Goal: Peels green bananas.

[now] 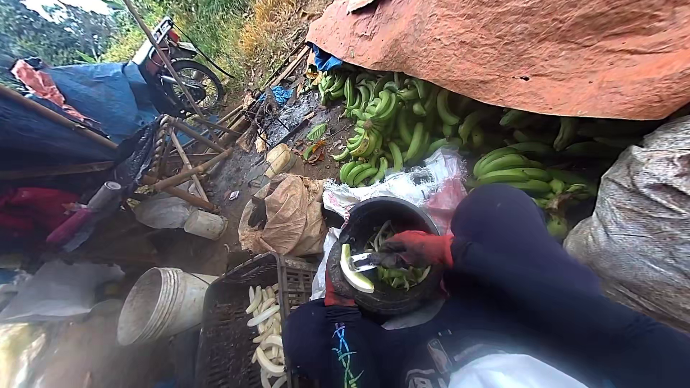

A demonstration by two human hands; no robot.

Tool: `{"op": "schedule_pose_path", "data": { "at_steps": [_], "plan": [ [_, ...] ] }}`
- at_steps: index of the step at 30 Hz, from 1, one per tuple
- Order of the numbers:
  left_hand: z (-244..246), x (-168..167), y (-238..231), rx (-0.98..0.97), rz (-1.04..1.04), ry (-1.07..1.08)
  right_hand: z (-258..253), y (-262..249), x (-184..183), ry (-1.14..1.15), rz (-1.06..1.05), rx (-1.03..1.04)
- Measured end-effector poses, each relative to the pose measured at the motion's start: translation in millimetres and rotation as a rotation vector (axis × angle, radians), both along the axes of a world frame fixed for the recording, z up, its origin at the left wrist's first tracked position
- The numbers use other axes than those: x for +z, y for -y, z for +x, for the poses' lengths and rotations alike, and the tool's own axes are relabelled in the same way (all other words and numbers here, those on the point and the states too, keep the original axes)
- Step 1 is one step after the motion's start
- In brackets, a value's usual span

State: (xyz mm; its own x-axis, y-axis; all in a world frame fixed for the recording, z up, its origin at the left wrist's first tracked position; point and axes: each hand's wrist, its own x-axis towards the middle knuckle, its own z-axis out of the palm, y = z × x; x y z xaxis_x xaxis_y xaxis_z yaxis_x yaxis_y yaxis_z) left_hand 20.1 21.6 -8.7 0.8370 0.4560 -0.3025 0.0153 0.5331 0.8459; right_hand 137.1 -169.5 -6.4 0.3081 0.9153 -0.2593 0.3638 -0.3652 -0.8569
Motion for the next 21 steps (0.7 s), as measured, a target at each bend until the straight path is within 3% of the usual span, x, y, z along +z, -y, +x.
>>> {"op": "schedule_pose_path", "data": {
  "at_steps": [2, 5, 8, 15, 17, 21],
  "plan": [
    [-0.4, -8.7, -9.7, -0.093, -0.091, 0.096, -7.9, 3.7, 9.9, 0.036, -0.046, 0.148],
    [8.3, -16.1, -7.4, -0.176, -0.198, 0.121, -21.2, -4.4, 14.9, 0.232, -0.180, 0.082],
    [13.5, -20.2, -4.7, -0.185, -0.076, 0.154, -25.9, -21.5, 14.2, 0.311, -0.257, -0.099],
    [0.1, -25.4, 3.9, -0.123, 0.176, -0.019, -13.3, -36.6, 12.5, 0.219, -0.356, -0.454],
    [0.0, -25.1, 1.8, -0.089, 0.187, 0.016, -5.8, -23.4, 9.9, 0.203, -0.253, -0.394],
    [7.0, -31.6, -15.8, -0.072, -0.028, 0.166, -7.8, 8.1, 1.5, -0.140, 0.034, 0.041]
  ]
}}
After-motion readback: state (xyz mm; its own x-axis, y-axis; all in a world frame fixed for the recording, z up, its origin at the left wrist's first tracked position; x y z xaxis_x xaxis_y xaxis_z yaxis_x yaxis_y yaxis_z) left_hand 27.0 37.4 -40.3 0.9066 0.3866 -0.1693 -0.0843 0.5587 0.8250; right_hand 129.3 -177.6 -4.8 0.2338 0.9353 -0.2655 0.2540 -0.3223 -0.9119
